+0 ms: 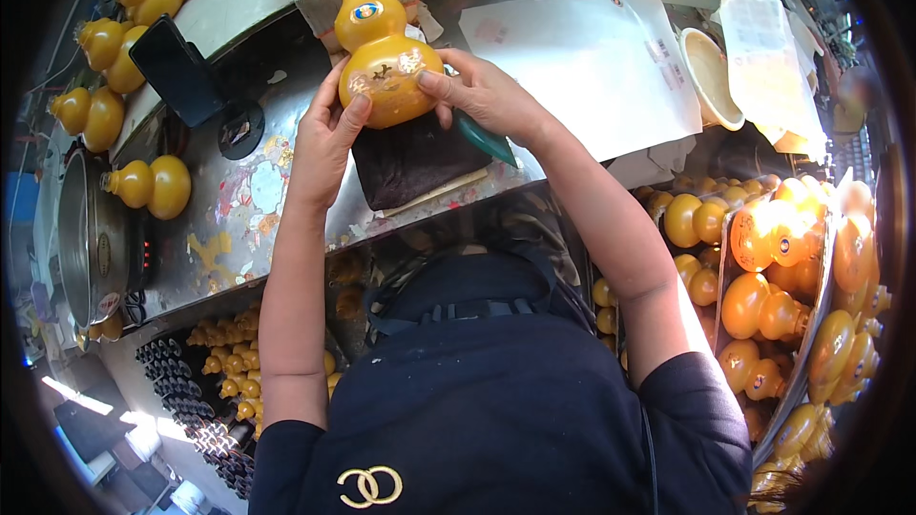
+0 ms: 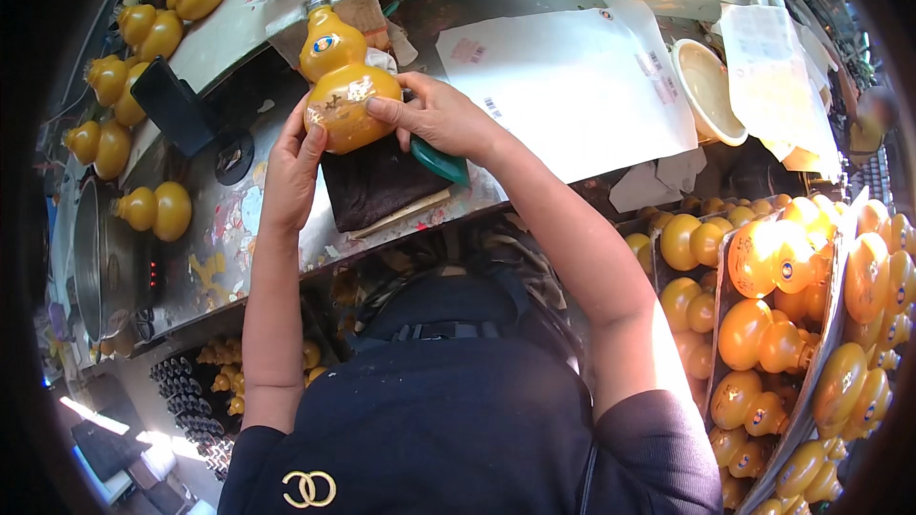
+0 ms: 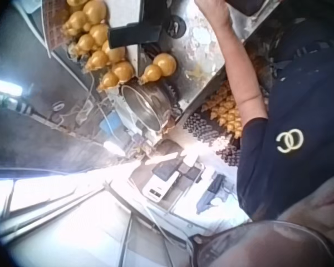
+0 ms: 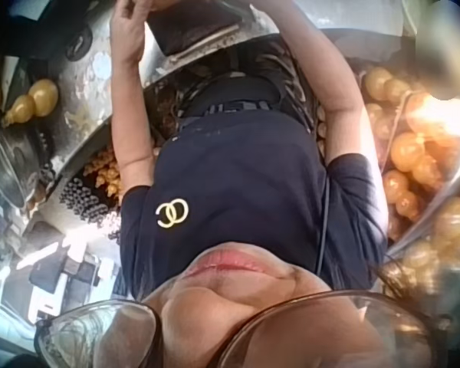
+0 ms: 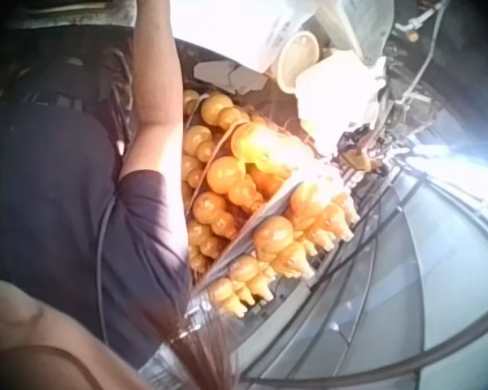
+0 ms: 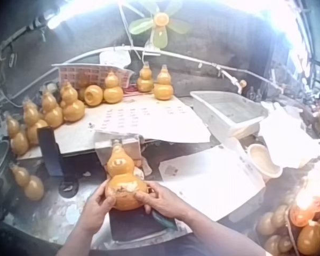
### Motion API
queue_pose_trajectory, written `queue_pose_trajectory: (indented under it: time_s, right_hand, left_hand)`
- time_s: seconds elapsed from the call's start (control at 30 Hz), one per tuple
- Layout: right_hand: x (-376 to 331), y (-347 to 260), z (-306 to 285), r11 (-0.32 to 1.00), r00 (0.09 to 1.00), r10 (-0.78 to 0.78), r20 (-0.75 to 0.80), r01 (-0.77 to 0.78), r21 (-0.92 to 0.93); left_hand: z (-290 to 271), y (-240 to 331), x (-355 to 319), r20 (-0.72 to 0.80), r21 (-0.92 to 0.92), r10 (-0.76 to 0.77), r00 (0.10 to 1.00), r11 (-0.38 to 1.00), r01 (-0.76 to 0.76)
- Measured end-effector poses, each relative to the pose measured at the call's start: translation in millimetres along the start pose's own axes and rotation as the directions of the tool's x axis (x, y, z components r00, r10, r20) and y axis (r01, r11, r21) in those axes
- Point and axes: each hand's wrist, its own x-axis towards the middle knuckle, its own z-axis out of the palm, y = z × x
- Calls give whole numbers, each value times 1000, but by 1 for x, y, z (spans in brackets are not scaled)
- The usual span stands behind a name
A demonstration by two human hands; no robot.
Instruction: The person picks up a yellow gourd, applies a sticker to its surface, and smooths it with a green tool. They repeat this process for several gourds, placing each labeled gourd aside on the counter.
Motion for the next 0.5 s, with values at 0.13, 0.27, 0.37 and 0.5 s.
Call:
queue_pose_trajectory:
  time_s: [0.13,0.27,0.37,0.5]
  right_hand:
    - [-3,1,-2,998,988,56,-146,-50,44]
    - [-19,-3,-8,818,935,190,-300,19,575]
    - [-34,-7,6,721,915,107,-389,198,664]
    - [-51,-21,47,909,872,-244,-424,357,213]
  left_hand:
    - [0,-1,2,-4,10,3,1000,1000,-3]
    - [-3,0,6,1,-40,8,1000,999,-8]
    - [-1,-2,5,0,14,24,1000,1000,-24]
    - [6,0,3,24,-3,37,999,999,-37]
